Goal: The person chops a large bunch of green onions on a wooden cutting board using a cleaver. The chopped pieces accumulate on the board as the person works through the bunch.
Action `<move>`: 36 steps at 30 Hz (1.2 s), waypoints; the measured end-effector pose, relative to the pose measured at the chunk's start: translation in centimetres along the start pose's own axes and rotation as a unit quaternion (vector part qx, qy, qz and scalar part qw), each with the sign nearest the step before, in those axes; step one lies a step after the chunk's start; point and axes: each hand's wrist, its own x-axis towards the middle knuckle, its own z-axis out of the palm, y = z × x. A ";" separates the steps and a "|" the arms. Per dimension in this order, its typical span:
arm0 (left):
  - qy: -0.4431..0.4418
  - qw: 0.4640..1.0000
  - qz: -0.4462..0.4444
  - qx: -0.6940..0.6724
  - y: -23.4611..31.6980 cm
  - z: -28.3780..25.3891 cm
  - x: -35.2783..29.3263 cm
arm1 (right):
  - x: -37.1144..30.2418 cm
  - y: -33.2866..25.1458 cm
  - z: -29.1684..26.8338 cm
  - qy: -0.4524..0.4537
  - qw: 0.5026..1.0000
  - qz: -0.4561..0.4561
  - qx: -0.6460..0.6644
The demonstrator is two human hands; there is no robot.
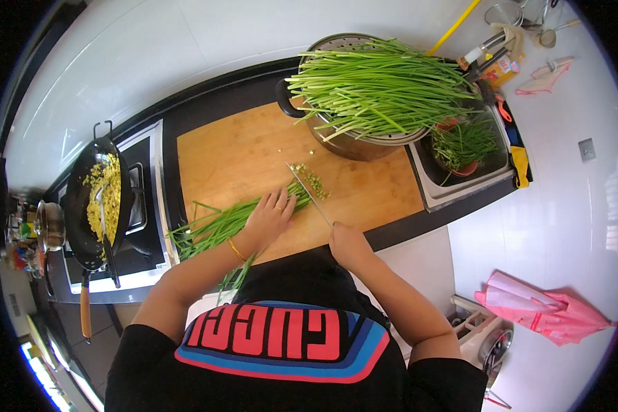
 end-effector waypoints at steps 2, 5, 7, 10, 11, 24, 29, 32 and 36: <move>0.001 1.000 0.019 0.012 -0.4 0.4 0.0 | 0.0 0.3 0.2 0.006 1.000 -0.008 0.005; 0.019 0.999 0.034 -0.012 -0.8 0.8 -0.3 | 0.1 0.3 -0.3 -0.010 1.000 -0.004 0.016; 0.037 0.998 0.054 -0.019 -0.9 1.0 -0.6 | 0.1 0.0 -0.9 -0.021 1.000 -0.003 0.015; 0.040 0.997 0.060 -0.042 -1.0 1.2 -0.7 | 0.3 -0.3 -1.3 -0.028 1.000 0.001 0.010; 0.038 0.996 0.058 -0.050 -1.0 1.3 -0.7 | 0.3 -0.3 -1.3 -0.029 1.000 0.002 0.008; 0.002 0.999 0.036 -0.032 -0.8 1.4 -0.9 | 0.0 0.1 -1.9 -0.009 1.000 0.000 0.001; 0.013 0.998 0.036 -0.044 -0.9 1.4 -0.9 | 0.0 0.6 -2.4 0.009 1.000 0.003 0.009; 0.018 0.998 0.043 -0.030 -0.9 1.5 -0.9 | -0.1 0.5 -2.2 -0.014 1.000 0.000 -0.007; 0.023 0.998 0.050 -0.031 -1.0 1.4 -0.9 | 0.0 0.8 -1.6 -0.019 1.000 -0.003 -0.007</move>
